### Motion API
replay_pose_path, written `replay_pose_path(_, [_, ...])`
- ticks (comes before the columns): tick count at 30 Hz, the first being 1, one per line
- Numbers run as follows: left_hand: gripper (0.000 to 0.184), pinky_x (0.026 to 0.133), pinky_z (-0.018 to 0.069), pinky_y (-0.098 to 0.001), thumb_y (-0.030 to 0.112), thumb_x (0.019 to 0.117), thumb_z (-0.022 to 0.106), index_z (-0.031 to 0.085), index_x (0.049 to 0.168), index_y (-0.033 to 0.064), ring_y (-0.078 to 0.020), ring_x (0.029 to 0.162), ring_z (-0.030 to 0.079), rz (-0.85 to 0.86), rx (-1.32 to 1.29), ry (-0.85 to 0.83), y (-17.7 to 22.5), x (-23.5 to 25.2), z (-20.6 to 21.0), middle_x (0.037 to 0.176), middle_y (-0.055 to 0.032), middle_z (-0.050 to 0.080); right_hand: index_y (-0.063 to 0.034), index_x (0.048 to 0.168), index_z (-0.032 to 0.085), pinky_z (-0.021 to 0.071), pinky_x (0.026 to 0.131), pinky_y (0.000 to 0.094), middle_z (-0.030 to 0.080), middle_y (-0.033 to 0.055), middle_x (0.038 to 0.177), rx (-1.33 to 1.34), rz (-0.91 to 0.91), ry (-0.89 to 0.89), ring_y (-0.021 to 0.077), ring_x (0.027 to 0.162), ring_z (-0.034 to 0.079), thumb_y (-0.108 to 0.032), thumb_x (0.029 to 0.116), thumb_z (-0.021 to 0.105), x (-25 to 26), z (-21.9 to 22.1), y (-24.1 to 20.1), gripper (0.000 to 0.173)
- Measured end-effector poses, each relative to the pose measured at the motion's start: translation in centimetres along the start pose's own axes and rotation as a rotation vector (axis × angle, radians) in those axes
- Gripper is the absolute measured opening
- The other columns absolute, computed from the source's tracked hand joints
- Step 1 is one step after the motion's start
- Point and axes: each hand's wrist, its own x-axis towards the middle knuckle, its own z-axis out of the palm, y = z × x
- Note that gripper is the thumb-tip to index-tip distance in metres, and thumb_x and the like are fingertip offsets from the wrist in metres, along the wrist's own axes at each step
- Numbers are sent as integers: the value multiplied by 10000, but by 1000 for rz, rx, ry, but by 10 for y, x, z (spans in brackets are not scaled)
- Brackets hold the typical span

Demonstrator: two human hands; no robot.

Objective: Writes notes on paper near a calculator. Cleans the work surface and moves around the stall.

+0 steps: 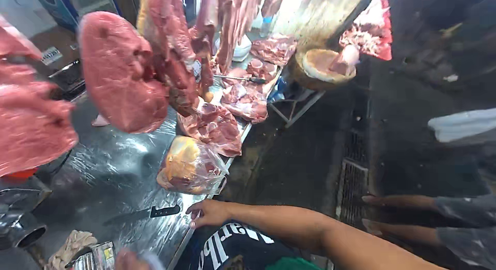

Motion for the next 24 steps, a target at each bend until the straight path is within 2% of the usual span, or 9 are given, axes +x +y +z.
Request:
replay_pose_path(3, [480,1002,516,-476,261,1099,405,466,1427,-83,-296,1133,626,107,-103,-247,84,-47,105,1278,-281,601,-61,1557,395,539,1001,528,615,210,1352,160,-116,-26,304,1094,683,-298,918,782,-39,-16,-6,783])
replay_pose_path(6, [431,923,559,-404,252,1101,384,557,1354,-50,-198,1021,664,151,-184,-573,126,-90,186,1165,-187,666,1,1339,599,522,1051,472,702,152,1203,245,-151,285,216,1125,674,-228,908,772,-85,-37,24,517])
replay_pose_path(8, [477,876,585,-384,311,1115,323,535,1404,-5,-177,989,677,153,-224,-808,131,-103,218,1134,-136,684,-9,1214,665,600,922,406,746,94,1058,348,-56,489,154,966,724,-260,1006,644,-126,-64,53,327])
replay_pose_path(12, [394,908,564,-444,295,1037,530,645,1295,20,-221,975,686,413,457,-882,127,-115,248,1061,-114,711,-11,1162,662,647,730,380,752,71,930,586,232,865,163,773,739,-272,1053,569,-222,-103,122,298])
replay_pose_path(14, [470,984,523,-518,376,1031,555,628,1323,15,-289,1064,674,296,729,-959,107,-113,256,1133,-159,704,-3,1152,666,634,752,432,741,105,931,535,471,1092,200,789,735,-313,1048,580,-266,-95,169,338])
replay_pose_path(17, [556,760,546,-486,470,1022,594,614,1342,16,-283,823,650,15,558,-904,70,-102,275,993,-188,687,39,1194,658,528,937,607,706,235,1078,487,836,1271,358,1009,699,-375,1045,570,-323,-52,234,449])
replay_pose_path(19, [411,474,410,-305,409,1033,602,682,1172,31,-127,523,445,-72,218,-760,62,-106,299,746,-61,556,58,1205,645,513,933,648,689,271,1100,559,984,1328,404,1019,688,-382,1052,553,-348,-6,263,475])
replay_pose_path(21, [379,470,374,-297,416,1017,629,700,984,45,-107,520,425,-132,87,-607,76,-117,322,704,-27,539,76,1212,626,530,886,655,676,296,1093,643,1096,1306,431,977,690,-367,1064,543,-360,44,277,474])
replay_pose_path(24, [500,726,476,-473,469,956,706,642,862,-18,-253,777,568,-208,169,-450,97,-126,348,825,-146,602,79,1175,641,523,877,655,682,299,1067,657,1182,1186,444,969,686,-357,1065,549,-361,88,283,459])
